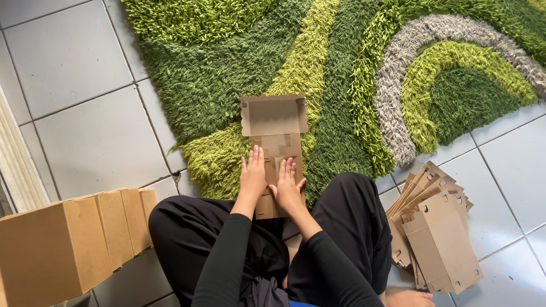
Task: The person sits on the floor and folds a flat cardboard sheet into a box shape. They fold the side flaps and bottom panel, then tuck the tabs into slots to secure the structure. The person handles the cardboard by hand, folding and pressing the edges to form the box.
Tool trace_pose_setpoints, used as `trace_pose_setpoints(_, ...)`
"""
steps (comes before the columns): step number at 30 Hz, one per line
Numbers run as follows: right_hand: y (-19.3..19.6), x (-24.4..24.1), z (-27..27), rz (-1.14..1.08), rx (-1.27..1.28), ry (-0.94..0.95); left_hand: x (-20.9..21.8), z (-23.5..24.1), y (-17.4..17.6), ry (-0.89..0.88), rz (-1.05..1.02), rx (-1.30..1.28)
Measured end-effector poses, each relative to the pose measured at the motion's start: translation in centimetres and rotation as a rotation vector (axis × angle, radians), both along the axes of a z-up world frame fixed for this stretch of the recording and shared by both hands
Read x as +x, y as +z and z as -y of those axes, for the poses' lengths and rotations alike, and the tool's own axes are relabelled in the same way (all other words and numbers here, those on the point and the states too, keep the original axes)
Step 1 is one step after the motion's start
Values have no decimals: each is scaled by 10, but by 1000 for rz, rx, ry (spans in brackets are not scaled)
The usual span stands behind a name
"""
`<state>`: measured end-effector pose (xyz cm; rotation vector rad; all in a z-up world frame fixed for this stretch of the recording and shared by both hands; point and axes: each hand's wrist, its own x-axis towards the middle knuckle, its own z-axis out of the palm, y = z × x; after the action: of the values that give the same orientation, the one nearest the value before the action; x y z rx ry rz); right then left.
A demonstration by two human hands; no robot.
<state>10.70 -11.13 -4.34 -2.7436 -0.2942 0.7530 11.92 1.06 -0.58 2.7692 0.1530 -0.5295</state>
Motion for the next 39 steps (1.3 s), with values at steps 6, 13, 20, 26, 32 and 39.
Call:
trace_pose_setpoints(6,-5,0,0,12,-23,25,30,-19,-13,57,-92,50)
trace_pose_setpoints(13,8,2,-3,-16,-40,22,25,-13,-16,-27,-177,133)
trace_pose_setpoints(20,7,-1,2,12,-9,51,0,-17,-16,-94,-250,45)
trace_pose_setpoints(26,0,-18,15,123,137,121,-60,-41,-12,380,-98,-682)
trace_pose_setpoints(32,14,-46,11,79,585,192,-93,-25,3,677,83,-1081)
trace_pose_setpoints(39,32,-86,5,-13,473,406,-96,-30,-66,845,122,-899)
